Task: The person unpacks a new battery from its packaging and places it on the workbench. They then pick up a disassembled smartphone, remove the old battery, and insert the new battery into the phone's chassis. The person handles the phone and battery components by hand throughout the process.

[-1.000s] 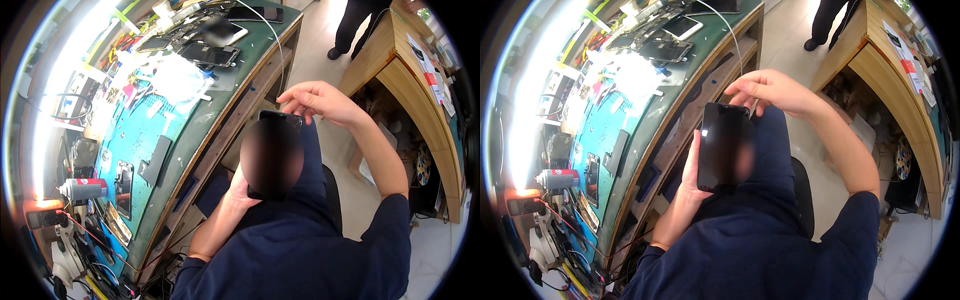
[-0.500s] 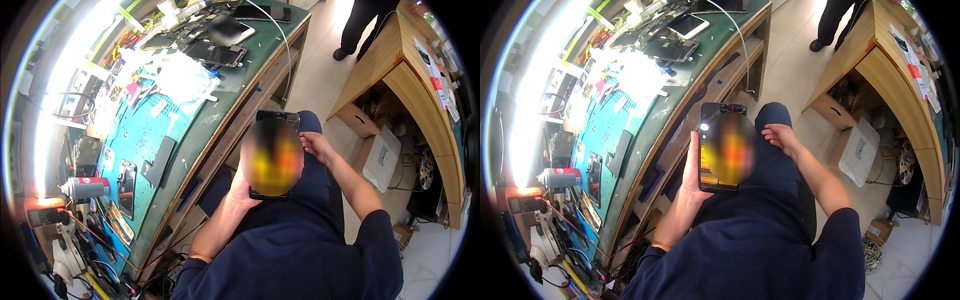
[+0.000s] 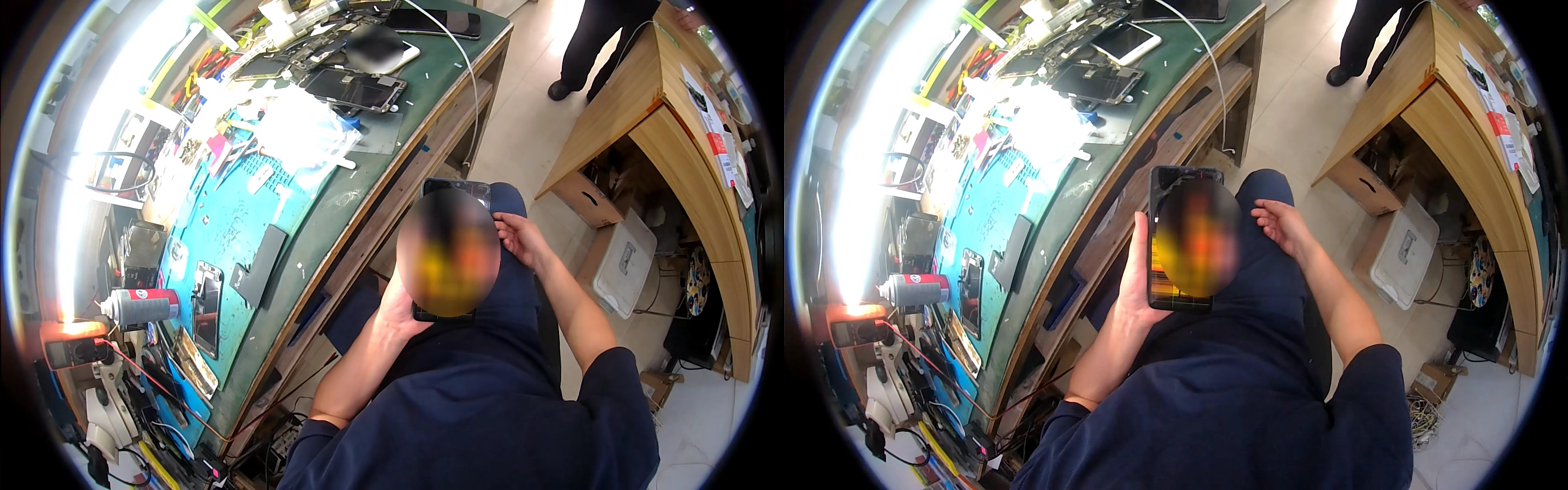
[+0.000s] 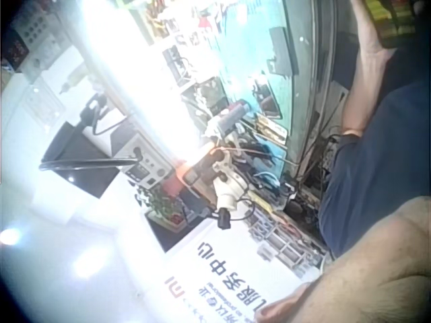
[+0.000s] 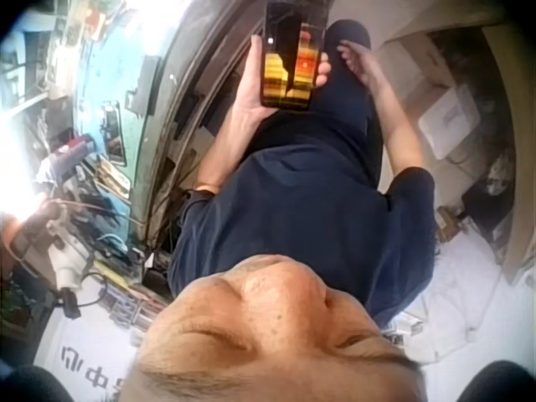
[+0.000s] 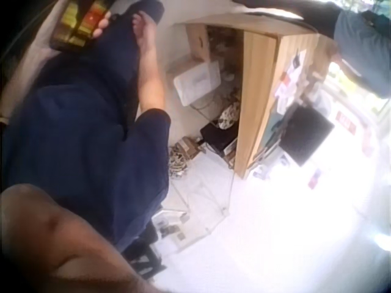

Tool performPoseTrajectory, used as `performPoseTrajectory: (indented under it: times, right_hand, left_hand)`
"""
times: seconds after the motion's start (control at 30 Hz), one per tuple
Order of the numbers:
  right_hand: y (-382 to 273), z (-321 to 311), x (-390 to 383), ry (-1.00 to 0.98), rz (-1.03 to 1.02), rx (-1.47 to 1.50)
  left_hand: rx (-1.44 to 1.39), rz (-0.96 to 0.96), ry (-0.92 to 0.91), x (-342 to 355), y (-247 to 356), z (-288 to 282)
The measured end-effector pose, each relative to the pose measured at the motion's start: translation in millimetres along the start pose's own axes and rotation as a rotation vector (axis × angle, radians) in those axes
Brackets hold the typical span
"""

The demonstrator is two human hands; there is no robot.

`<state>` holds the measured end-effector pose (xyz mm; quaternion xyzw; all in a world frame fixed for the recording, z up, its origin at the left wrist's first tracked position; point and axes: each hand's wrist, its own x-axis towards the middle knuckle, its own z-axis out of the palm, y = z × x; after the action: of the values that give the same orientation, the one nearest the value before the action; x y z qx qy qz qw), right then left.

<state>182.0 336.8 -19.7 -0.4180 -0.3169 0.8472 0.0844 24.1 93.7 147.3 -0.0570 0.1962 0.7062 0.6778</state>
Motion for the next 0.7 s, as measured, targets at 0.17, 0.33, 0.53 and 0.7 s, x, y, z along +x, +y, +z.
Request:
performPoseTrajectory:
  times: [0.17,0.33,0.53,0.7]
  right_hand:
    - [4.5,0.4,-1.4,-0.015,0.003,-0.007]
    - [5.2,39.2,-48.7,-0.357,0.196,0.026]
    - [-2.2,45.5,-86.4,-0.942,0.175,0.077]
    - [-24.2,70.0,-118.6,-0.795,-0.029,-0.109]
  left_hand:
    - [-0.037,0.005,-0.058,6.5,-0.7,-9.3]
    - [-0.067,-0.025,-0.079,12.5,1.1,7.3]
    - [0.040,0.006,0.007,35.1,-4.1,12.9]
    - [0.204,0.082,0.009,38.4,-9.6,16.2]
